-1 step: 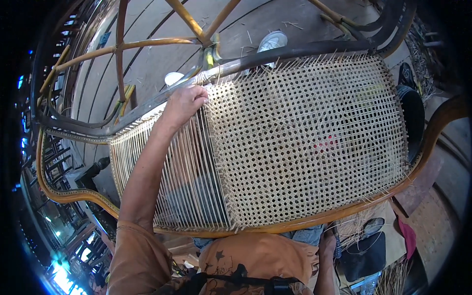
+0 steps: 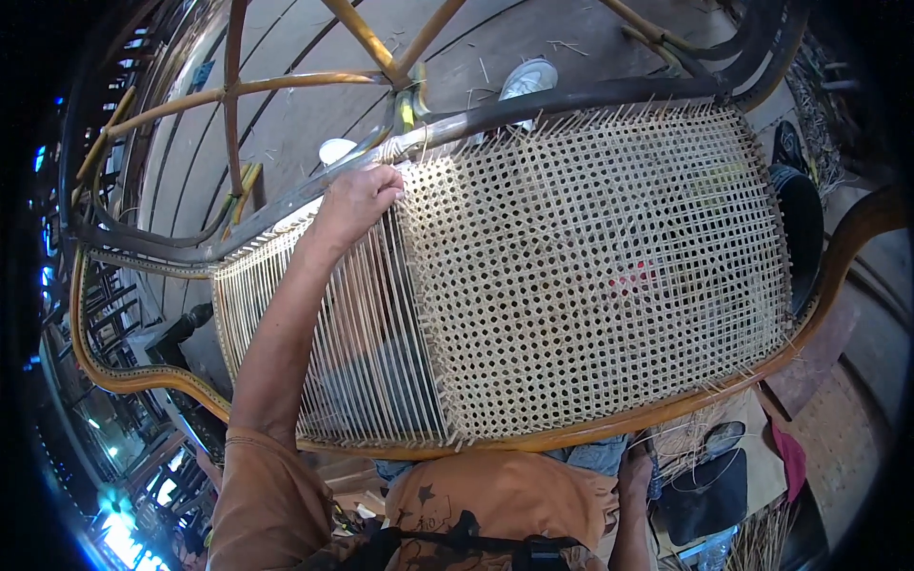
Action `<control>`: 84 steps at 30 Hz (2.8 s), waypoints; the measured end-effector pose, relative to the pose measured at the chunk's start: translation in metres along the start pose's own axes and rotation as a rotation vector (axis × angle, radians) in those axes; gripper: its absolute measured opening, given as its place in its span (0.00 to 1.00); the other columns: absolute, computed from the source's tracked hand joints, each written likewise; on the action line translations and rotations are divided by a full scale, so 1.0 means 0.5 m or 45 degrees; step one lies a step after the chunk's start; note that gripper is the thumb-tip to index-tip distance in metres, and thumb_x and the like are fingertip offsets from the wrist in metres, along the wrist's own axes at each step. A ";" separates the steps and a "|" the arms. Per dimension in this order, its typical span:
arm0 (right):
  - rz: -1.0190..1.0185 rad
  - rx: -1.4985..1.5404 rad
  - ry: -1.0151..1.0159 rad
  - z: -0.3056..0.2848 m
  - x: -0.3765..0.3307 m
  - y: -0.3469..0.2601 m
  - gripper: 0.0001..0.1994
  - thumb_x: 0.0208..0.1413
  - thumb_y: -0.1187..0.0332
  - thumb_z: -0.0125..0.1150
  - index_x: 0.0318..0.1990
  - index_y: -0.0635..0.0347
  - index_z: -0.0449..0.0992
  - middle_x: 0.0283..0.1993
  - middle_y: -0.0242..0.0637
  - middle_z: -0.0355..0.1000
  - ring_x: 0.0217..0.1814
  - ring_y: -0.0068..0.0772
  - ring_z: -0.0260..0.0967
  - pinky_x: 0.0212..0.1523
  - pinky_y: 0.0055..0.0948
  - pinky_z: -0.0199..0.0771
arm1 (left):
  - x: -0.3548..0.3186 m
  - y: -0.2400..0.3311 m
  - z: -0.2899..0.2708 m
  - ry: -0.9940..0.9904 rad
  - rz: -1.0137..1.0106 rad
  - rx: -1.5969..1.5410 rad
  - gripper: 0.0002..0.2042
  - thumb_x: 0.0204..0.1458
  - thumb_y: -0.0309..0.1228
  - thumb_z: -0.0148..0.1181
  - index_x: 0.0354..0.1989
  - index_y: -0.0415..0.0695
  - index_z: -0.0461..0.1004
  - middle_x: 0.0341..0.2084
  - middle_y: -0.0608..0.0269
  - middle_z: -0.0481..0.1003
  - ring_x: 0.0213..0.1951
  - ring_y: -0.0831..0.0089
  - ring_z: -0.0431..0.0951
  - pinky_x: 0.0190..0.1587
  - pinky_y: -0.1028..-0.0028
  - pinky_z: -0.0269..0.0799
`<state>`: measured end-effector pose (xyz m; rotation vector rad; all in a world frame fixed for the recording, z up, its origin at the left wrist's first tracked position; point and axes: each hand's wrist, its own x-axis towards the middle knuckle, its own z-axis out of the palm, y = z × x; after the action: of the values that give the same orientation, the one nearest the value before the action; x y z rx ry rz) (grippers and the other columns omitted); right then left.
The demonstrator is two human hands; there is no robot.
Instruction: Trimming and weaving bamboo or rattan strips into a chair frame using a knife.
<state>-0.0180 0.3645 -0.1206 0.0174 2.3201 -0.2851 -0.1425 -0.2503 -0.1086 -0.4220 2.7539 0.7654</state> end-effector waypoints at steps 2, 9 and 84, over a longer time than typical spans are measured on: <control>-0.160 0.006 0.117 0.000 0.005 0.002 0.15 0.52 0.74 0.52 0.47 0.70 0.71 0.45 0.56 0.71 0.48 0.55 0.69 0.41 0.38 0.71 | -0.003 -0.011 0.007 0.019 0.066 0.028 0.07 0.51 0.31 0.55 0.33 0.41 0.71 0.29 0.53 0.73 0.34 0.56 0.75 0.38 0.64 0.69; 0.230 -0.041 -0.268 -0.029 0.024 -0.028 0.18 0.50 0.74 0.53 0.50 0.69 0.69 0.45 0.58 0.71 0.50 0.53 0.68 0.42 0.37 0.71 | -0.010 -0.010 0.027 0.103 0.128 0.014 0.05 0.51 0.29 0.52 0.31 0.41 0.68 0.30 0.50 0.71 0.35 0.53 0.73 0.39 0.58 0.68; -0.428 0.458 1.121 -0.238 0.213 -0.031 0.09 0.53 0.64 0.55 0.38 0.57 0.75 0.37 0.44 0.71 0.38 0.46 0.69 0.39 0.38 0.69 | -0.371 0.685 0.306 -0.578 0.304 -0.349 0.13 0.53 0.29 0.55 0.46 0.38 0.71 0.37 0.54 0.75 0.39 0.69 0.75 0.44 0.74 0.69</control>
<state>-0.1784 0.3663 -0.1143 -0.0863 3.0963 -1.0336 -0.0623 0.1507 -0.0195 0.0379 2.3019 1.1438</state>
